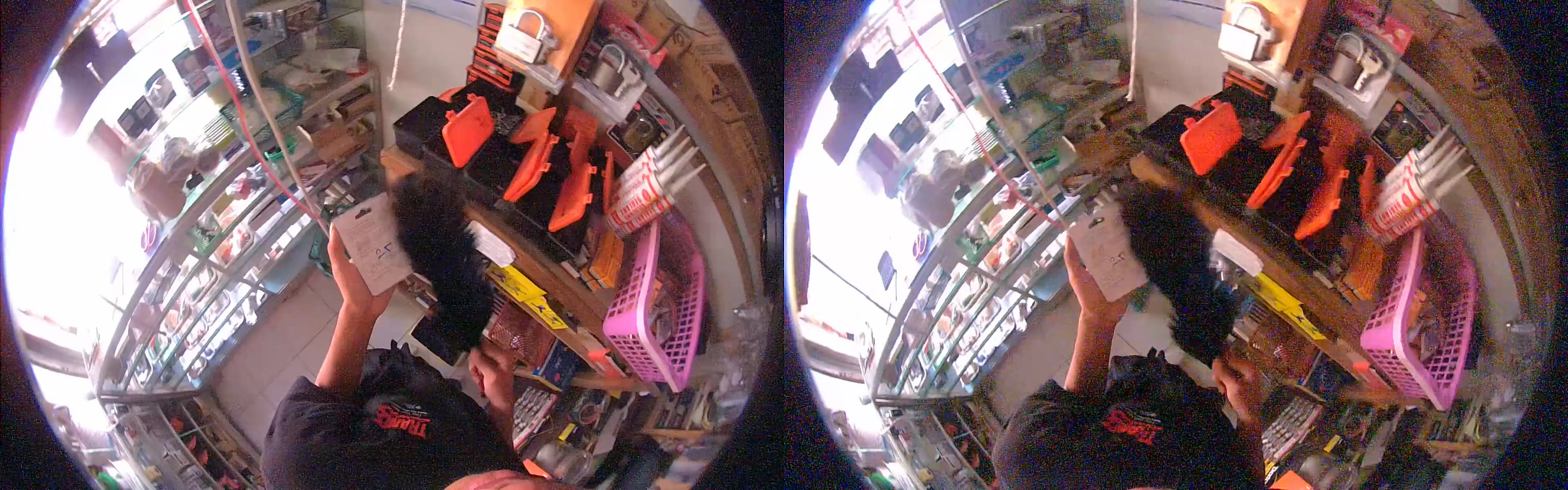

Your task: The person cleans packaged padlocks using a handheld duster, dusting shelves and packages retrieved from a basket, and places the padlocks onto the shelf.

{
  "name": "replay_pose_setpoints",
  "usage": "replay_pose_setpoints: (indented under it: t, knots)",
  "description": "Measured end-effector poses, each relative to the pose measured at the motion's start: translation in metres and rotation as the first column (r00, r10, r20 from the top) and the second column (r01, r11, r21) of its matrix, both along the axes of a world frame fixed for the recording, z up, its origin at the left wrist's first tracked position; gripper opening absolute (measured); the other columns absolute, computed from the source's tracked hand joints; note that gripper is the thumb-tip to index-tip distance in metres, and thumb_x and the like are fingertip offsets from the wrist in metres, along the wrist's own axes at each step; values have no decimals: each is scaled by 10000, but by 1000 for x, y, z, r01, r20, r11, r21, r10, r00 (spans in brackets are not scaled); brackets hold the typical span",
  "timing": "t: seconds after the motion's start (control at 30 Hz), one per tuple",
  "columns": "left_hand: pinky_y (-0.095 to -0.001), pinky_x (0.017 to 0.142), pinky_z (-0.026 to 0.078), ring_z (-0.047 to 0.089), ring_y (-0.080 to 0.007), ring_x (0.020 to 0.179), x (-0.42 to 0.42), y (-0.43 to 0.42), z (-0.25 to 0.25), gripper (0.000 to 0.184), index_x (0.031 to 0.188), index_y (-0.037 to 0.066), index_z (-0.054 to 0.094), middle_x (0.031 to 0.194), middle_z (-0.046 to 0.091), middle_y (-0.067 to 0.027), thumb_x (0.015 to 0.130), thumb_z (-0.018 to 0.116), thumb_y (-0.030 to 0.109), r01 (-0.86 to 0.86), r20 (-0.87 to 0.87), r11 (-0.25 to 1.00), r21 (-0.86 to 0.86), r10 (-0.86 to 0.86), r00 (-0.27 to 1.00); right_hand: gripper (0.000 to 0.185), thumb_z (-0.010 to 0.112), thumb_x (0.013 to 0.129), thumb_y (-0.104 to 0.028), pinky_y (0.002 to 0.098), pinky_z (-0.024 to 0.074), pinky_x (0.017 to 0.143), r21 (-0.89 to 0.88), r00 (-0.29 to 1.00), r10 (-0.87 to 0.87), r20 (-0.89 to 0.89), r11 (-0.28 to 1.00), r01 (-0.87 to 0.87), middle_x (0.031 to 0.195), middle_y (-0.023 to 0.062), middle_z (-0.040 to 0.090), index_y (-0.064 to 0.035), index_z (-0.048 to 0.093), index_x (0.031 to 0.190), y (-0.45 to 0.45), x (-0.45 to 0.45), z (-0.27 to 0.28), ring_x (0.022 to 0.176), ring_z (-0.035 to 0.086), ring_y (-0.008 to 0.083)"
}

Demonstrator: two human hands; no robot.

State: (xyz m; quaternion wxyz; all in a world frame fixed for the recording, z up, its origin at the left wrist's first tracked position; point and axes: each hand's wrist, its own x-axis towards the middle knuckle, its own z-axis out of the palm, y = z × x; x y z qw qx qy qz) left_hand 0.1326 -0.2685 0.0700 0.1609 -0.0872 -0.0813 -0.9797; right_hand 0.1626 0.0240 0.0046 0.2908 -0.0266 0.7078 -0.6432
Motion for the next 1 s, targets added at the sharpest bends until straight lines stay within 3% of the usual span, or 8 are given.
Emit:
replay_pose_setpoints:
  t: [0.27,0.4,0.5,0.53,0.67,0.83,0.93,1.0]
  knots:
    - [-437,963,414,499,-298,1137,-26,52,46,607,1312,66,432,1256,523,-141,926,341,524,-44,219,996,-76,59,974,174,577,876,-118,248,357,498,14,944,102,-315,995,-103,630,8,540,-11,587,739,25,9,-12,531,473,92]
    - [-492,951,409,540,-334,1062,-45,24,-25,701,1245,80,473,1143,559,-190,871,340,657,535,117,797,-279,-525,843,150,573,885,-129,256,402,554,86,882,118,-457,992,-89,653,8,555,-11,627,810,49,23,43,570,499,109]
    - [-491,849,451,561,-330,927,-43,76,22,763,1242,63,470,1070,567,-191,840,363,702,34,435,989,-147,33,900,177,585,854,-138,246,429,564,116,839,-118,-531,971,209,660,7,578,-16,649,965,107,43,65,592,534,115]
    - [-463,767,459,548,-298,847,-47,57,-12,773,1261,49,457,1012,562,-156,848,360,695,416,46,892,-176,-415,909,253,601,842,-193,227,397,533,81,851,-284,-441,932,353,692,12,564,-10,599,1016,126,54,74,585,503,92]
    - [-430,729,447,526,-266,793,-53,69,-9,758,1271,55,444,946,552,-128,852,373,682,410,153,895,-178,-386,910,584,575,870,-129,213,399,585,-301,584,-709,-395,700,647,947,18,566,-34,337,1395,142,75,146,654,475,64]
    - [-454,784,431,517,-265,833,-48,82,-11,579,1314,97,423,950,542,-125,908,413,510,568,217,801,-187,-530,820,611,548,931,-232,220,439,695,-54,559,-525,-642,758,650,1014,1,586,-76,258,1446,182,19,205,728,479,73]
    - [-440,805,425,506,-252,868,-40,87,-8,556,1330,88,400,987,536,-119,928,413,472,673,313,722,-160,-609,728,540,557,921,-250,297,454,858,244,225,94,-970,391,887,1231,105,573,-55,371,1389,227,-35,205,1037,572,209]
    - [-416,812,426,498,-237,874,-33,92,-13,566,1344,107,384,997,522,-101,928,414,490,695,309,696,-181,-631,712,484,545,925,-248,323,418,930,217,280,-145,-949,345,913,1294,160,522,-43,424,1347,209,-43,226,1162,519,264]
